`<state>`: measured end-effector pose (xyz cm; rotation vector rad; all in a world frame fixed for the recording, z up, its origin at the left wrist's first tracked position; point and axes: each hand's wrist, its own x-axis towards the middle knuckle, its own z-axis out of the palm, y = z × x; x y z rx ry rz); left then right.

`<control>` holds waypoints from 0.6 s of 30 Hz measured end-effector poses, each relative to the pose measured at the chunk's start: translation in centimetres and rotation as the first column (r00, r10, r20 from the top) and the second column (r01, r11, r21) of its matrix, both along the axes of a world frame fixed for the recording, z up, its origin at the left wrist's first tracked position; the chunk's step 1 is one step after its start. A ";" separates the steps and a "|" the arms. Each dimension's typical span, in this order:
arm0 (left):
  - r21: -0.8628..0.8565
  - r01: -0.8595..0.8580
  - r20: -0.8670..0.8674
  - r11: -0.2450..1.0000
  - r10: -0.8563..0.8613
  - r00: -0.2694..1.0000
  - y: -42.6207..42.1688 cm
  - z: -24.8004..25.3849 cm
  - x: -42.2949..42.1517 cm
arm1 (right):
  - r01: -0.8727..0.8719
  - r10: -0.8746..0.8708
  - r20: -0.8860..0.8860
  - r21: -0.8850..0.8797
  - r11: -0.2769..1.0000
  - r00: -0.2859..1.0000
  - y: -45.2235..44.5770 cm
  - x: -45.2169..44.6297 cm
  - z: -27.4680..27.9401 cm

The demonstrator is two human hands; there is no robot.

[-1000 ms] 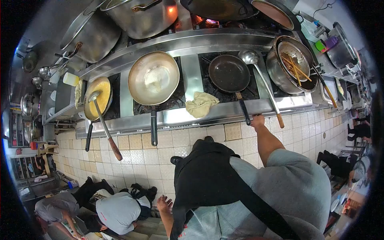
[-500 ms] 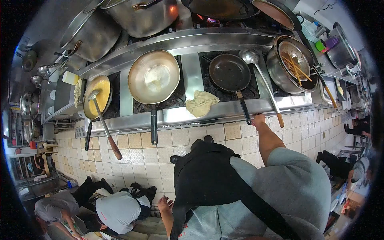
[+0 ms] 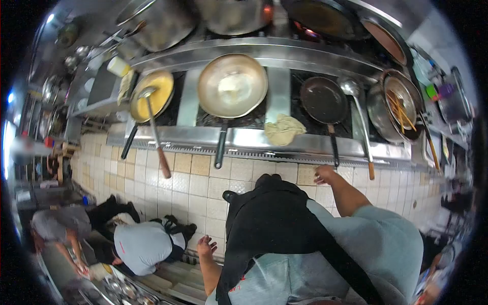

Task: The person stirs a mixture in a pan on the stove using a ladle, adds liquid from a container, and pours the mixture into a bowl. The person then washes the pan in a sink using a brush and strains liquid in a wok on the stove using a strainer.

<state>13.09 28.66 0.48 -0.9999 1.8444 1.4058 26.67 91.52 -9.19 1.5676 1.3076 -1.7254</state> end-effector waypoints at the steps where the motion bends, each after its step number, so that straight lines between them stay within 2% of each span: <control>1: -0.002 -0.014 -0.006 1.000 0.014 1.000 0.1 0.2 0.2 | -0.218 0.218 -0.032 -0.010 0.976 0.975 -1.9 -2.1 3.1; 2: -0.054 -0.030 0.037 0.998 0.032 0.999 0.6 0.9 0.1 | -0.331 0.322 -0.122 -0.063 0.942 0.939 -3.6 -4.2 5.8; 3: -0.052 -0.062 0.029 0.997 0.063 0.998 0.2 0.6 0.4 | -0.519 0.501 -0.232 -0.017 0.855 0.833 -5.1 -6.4 8.3; 4: -0.043 -0.050 0.029 0.998 0.051 0.998 -0.3 0.1 0.6 | -0.712 0.708 -0.257 0.096 0.696 0.657 -6.7 -9.2 12.5; 6: -0.042 -0.047 0.037 0.998 0.048 0.998 -0.9 0.1 1.1 | -0.825 0.834 -0.391 0.255 0.504 0.388 -9.6 -13.9 21.6; 8: -0.062 -0.067 0.060 0.996 0.070 0.996 -1.5 -0.1 1.4 | -0.801 0.704 -0.633 0.214 0.559 0.322 -11.5 -17.5 28.2; 10: -0.087 -0.066 0.074 0.994 0.073 0.995 -2.4 -0.8 1.6 | -0.743 0.625 -0.726 0.244 0.623 0.286 -13.3 -21.0 31.4; 12: -0.079 -0.082 0.081 0.993 0.089 0.993 -3.6 -1.1 1.9 | -0.651 0.718 -0.669 0.460 0.603 0.192 -15.9 -25.3 33.0; 14: -0.064 -0.094 0.086 0.994 0.100 0.991 -5.3 -1.7 2.1 | -0.584 0.789 -0.590 0.586 0.562 0.168 -19.2 -30.6 32.1; 15: -0.061 -0.027 0.054 0.998 0.030 0.998 -6.4 -2.1 2.4 | -0.455 0.834 -0.529 0.710 0.537 0.158 -21.6 -32.7 32.4; 16: -0.063 0.041 0.020 0.997 -0.040 0.999 -7.6 -2.6 2.7 | -0.429 0.815 -0.537 0.697 0.575 0.218 -23.7 -35.1 30.7; 17: -0.068 0.108 -0.016 0.992 -0.109 0.994 -8.3 -3.0 2.4 | -0.359 0.829 -0.505 0.747 0.559 0.240 -25.8 -37.8 29.4; 18: -0.083 0.051 0.031 0.995 -0.048 0.998 -9.0 -3.5 2.0 | -0.290 0.837 -0.477 0.789 0.542 0.267 -28.0 -40.0 28.4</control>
